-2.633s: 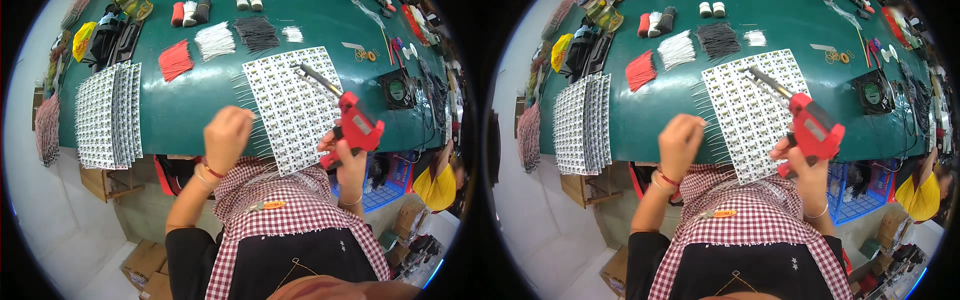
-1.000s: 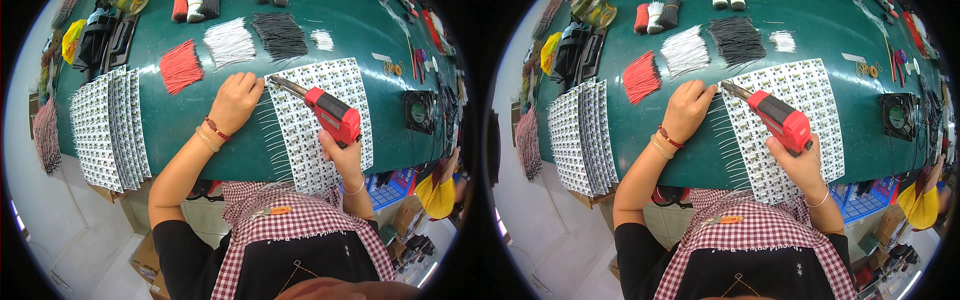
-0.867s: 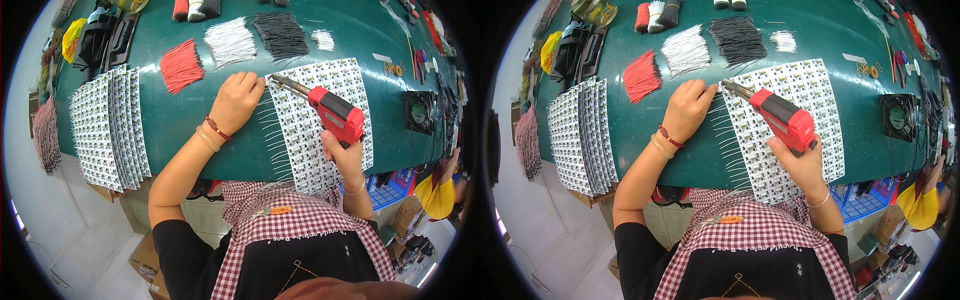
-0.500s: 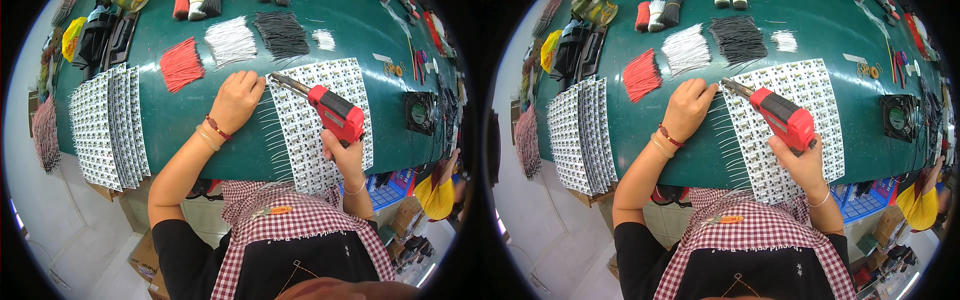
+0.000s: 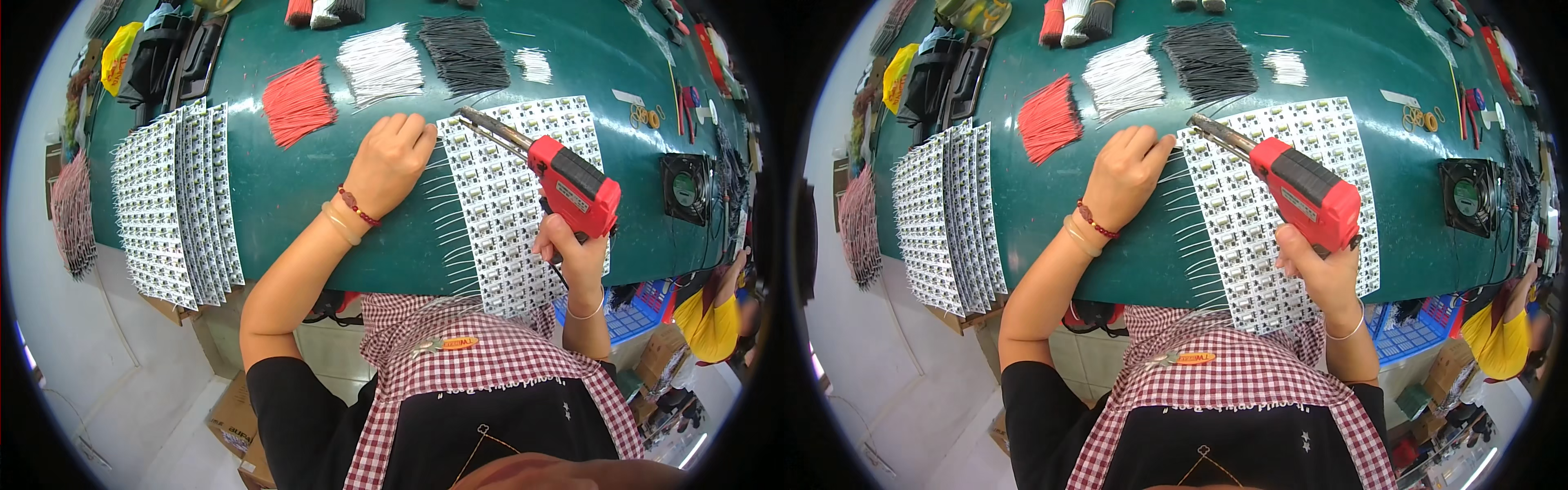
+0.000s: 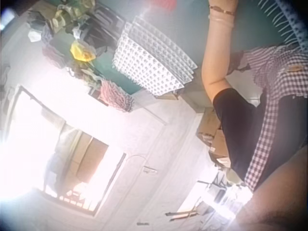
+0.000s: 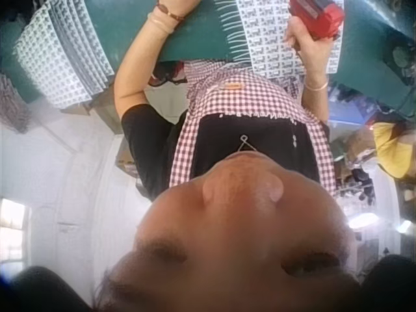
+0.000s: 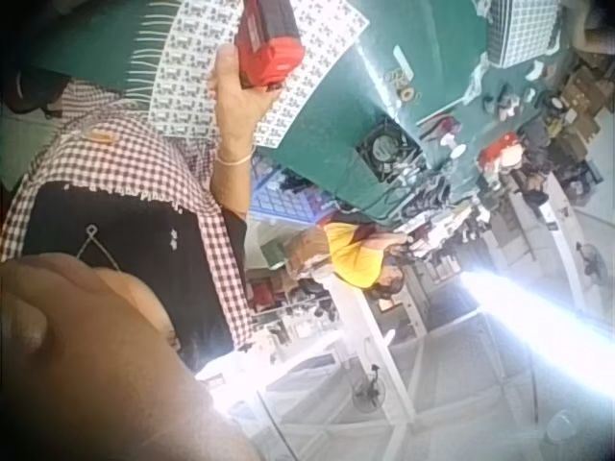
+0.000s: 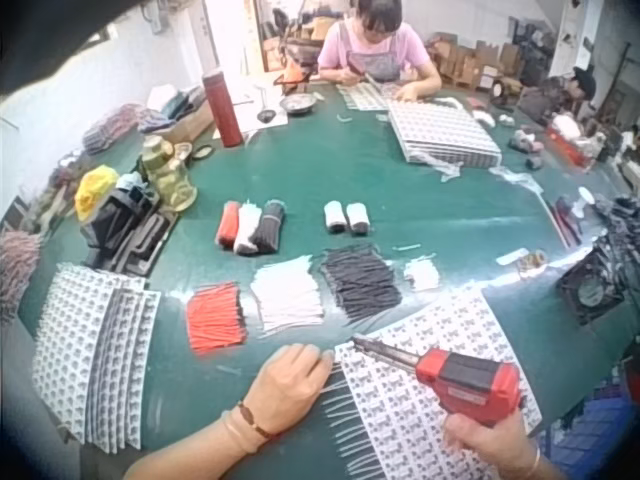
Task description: The person uses a red soldering gun to attach white wires to a grid of LED modules on a green workbench. They repeatedly pick up wires, apply the soldering tool to the connection points, and release the wires. The process is repetitive, focusing on securing individual wires to the LED strips.
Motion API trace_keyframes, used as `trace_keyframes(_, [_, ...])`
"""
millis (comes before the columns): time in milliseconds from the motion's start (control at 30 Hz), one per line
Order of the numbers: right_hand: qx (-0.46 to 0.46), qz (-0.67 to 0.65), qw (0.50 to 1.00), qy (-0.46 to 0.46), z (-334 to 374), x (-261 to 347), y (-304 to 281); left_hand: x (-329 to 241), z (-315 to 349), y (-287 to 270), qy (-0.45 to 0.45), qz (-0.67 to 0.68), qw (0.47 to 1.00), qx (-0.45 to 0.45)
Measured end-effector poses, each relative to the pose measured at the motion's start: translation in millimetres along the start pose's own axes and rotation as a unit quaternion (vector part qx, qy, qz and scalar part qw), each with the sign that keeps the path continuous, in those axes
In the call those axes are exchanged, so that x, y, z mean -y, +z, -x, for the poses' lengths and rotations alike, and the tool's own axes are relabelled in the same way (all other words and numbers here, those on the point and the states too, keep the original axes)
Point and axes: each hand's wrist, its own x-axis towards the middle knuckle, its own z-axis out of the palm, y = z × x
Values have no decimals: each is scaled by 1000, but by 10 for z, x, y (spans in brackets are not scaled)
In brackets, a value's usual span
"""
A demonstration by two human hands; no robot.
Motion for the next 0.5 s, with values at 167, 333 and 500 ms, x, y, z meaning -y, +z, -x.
trace_keyframes(167, [7, 7, 1000, 22, -11, 23, 17, 4, 2, 4, 17, -48, 999, -1])
trace_keyframes(333, [-4, -2, 1000, 22, -25, 25, 25, 10, -19, -47, 30, -95, 995, -28])
trace_keyframes(500, [-4, -44, 998, 39, -59, 35, 17, 34, -52, -60, 21, -82, 995, -60])
